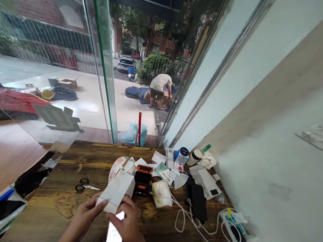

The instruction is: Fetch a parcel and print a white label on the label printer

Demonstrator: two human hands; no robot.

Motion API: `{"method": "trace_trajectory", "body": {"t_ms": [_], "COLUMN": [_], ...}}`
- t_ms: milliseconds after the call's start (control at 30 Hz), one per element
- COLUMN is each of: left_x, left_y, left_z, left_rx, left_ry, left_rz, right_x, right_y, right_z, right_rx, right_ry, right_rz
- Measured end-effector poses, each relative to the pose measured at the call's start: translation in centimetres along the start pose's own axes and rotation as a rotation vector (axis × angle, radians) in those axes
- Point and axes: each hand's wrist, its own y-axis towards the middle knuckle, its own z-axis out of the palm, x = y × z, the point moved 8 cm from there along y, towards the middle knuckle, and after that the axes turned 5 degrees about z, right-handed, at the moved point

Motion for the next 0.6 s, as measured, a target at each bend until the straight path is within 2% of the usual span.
{"method": "trace_trajectory", "body": {"t_ms": [100,233,300,400,467,533,600], "left_x": [-0.4,-0.2,-0.2,-0.2,0.1,0.6,1.4], "left_y": [0.0,-0.3,-0.6,-0.7,-0.6,-0.3,-0.2], "left_z": [-0.5,0.4,0.7,0.7,0.7,0.5,0.4], "left_rx": [-0.096,-0.034,-0.032,-0.074,-0.105,-0.135,-0.131], "left_ry": [-0.042,-0.071,-0.048,-0.009,-0.003,-0.005,-0.016], "left_rz": [0.063,0.073,0.131,0.221,0.221,0.156,-0.005], "right_x": [0.2,-2.5,-3.6,-4.4,-4.1,-3.0,-1.6], "right_y": [-0.2,-0.3,-0.5,-0.9,-1.0,-0.7,-0.3], "right_z": [0.1,1.6,2.4,3.0,2.6,1.9,1.5], "right_rx": [-0.049,-0.056,-0.049,0.006,0.033,0.045,0.092], "right_ry": [0.055,0.46,0.532,0.389,0.18,-0.115,-0.357], "right_rz": [-0.018,0.276,0.387,0.425,0.384,0.265,0.133]}}
